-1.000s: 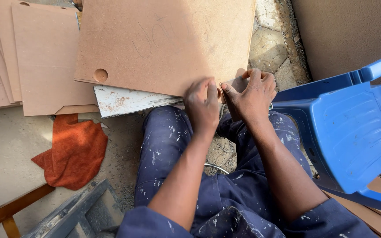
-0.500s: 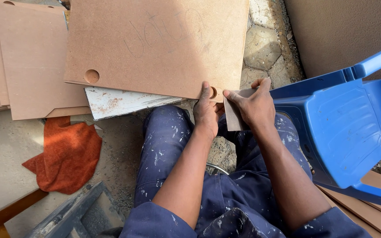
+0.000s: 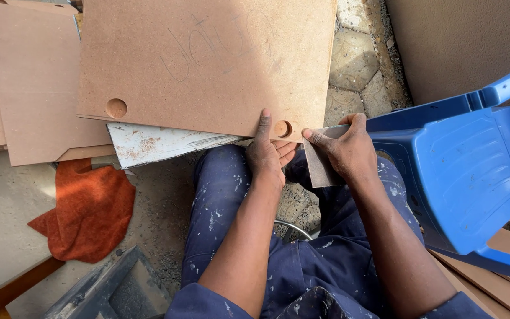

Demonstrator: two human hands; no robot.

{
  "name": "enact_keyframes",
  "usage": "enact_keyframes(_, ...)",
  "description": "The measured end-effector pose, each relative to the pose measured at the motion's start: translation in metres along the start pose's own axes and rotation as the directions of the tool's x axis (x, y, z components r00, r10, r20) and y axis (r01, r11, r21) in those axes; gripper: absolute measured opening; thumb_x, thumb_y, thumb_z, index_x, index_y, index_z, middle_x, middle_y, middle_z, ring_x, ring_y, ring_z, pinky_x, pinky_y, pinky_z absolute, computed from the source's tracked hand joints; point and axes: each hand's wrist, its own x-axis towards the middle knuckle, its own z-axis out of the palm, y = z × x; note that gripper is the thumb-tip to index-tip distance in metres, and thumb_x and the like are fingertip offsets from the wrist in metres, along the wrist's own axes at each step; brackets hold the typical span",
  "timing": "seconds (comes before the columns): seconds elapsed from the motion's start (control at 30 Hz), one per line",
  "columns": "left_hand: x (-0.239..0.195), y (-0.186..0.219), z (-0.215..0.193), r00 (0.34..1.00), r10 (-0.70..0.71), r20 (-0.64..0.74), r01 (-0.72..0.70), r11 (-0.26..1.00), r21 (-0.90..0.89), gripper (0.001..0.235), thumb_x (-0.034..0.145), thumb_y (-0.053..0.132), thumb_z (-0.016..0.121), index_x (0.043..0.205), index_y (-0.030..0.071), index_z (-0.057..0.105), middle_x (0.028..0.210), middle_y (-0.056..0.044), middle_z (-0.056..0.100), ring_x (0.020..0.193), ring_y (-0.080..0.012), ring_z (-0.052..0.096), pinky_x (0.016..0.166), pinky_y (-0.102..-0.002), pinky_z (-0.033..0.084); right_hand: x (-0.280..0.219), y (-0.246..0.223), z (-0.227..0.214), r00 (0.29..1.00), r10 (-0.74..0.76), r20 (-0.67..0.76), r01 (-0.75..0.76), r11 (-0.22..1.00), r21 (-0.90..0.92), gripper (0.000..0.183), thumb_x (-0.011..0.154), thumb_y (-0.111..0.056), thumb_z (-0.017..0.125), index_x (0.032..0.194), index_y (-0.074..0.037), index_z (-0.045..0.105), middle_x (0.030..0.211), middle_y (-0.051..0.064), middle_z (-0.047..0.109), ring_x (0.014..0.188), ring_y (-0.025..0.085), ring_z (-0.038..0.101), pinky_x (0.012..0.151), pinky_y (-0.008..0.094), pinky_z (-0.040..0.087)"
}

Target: The person sits on the floor and sands a rectangular wooden board using a sanding block. They hold the board steady with their left hand while moving the sanding block with their right hand along the edges and around the circular cutouts.

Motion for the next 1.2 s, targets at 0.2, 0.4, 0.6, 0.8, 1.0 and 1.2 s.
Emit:
enact_keyframes(0.2,-0.007,0.004,0.003,0.999,-0.001,-0.046,0.003,0.999,0.050,0.088,0.069,0.072,0.075,0.114,-0.003,0.067,0.108,-0.039,0.069,0.107,-0.0482,0.069,0.096,-0.058,0.054,-0.002,-0.004,-0.002,0.999,-0.034,0.003,0.034,0.999,0.009,0.085,0.071,-0.066,0.089,0.120,-0.011,0.046,0.107,0.027,0.065,0.109,0.047,0.065,0.090,0.054,0.049)
enact_keyframes(0.4,-0.003,0.004,0.002,1.000,-0.005,-0.029,0.007,0.997,0.076,0.089,0.070,0.073,0.074,0.112,-0.005,0.067,0.107,-0.040,0.069,0.104,-0.0471,0.071,0.096,-0.057,0.053,0.017,0.005,0.006,0.994,-0.102,-0.023,0.103,0.994,0.020,0.077,0.075,-0.057,0.093,0.120,-0.013,0.050,0.103,0.020,0.061,0.102,0.039,0.065,0.088,0.050,0.049)
enact_keyframes(0.6,0.001,0.006,-0.003,1.000,-0.005,-0.002,0.005,0.997,0.083,0.088,0.069,0.072,0.075,0.112,-0.005,0.068,0.107,-0.039,0.069,0.103,-0.0463,0.071,0.093,-0.056,0.055,0.021,0.009,0.011,0.983,-0.180,-0.025,0.181,0.983,0.044,0.069,0.075,-0.055,0.092,0.112,-0.009,0.057,0.106,0.023,0.060,0.103,0.042,0.064,0.087,0.052,0.047)
enact_keyframes(0.8,0.011,0.003,-0.008,0.998,-0.045,0.050,0.042,0.997,0.063,0.088,0.071,0.072,0.075,0.116,-0.003,0.067,0.111,-0.038,0.069,0.107,-0.0467,0.070,0.093,-0.055,0.057,0.028,0.008,0.013,0.975,-0.219,-0.033,0.219,0.976,-0.004,0.059,0.074,-0.051,0.094,0.107,-0.013,0.063,0.110,0.021,0.055,0.100,0.040,0.063,0.086,0.048,0.047)
enact_keyframes(1.0,-0.004,0.012,0.002,0.997,-0.059,0.047,0.064,0.993,-0.100,0.084,0.070,0.062,0.082,0.123,0.000,0.064,0.118,-0.034,0.068,0.115,-0.0473,0.067,0.099,-0.057,0.054,0.042,0.018,0.017,0.972,-0.236,-0.018,0.236,0.972,0.003,0.058,0.074,-0.051,0.094,0.106,-0.013,0.065,0.111,0.022,0.055,0.099,0.039,0.064,0.086,0.045,0.047)
enact_keyframes(1.2,0.005,0.007,0.003,0.999,0.024,-0.046,-0.031,0.990,-0.139,0.073,0.069,0.051,0.088,0.120,0.005,0.065,0.108,-0.024,0.070,0.106,-0.0431,0.072,0.097,-0.056,0.054,0.042,0.017,0.016,0.974,-0.227,-0.011,0.227,0.974,0.009,0.058,0.073,-0.053,0.095,0.104,-0.013,0.065,0.109,0.021,0.056,0.096,0.037,0.064,0.085,0.044,0.047)
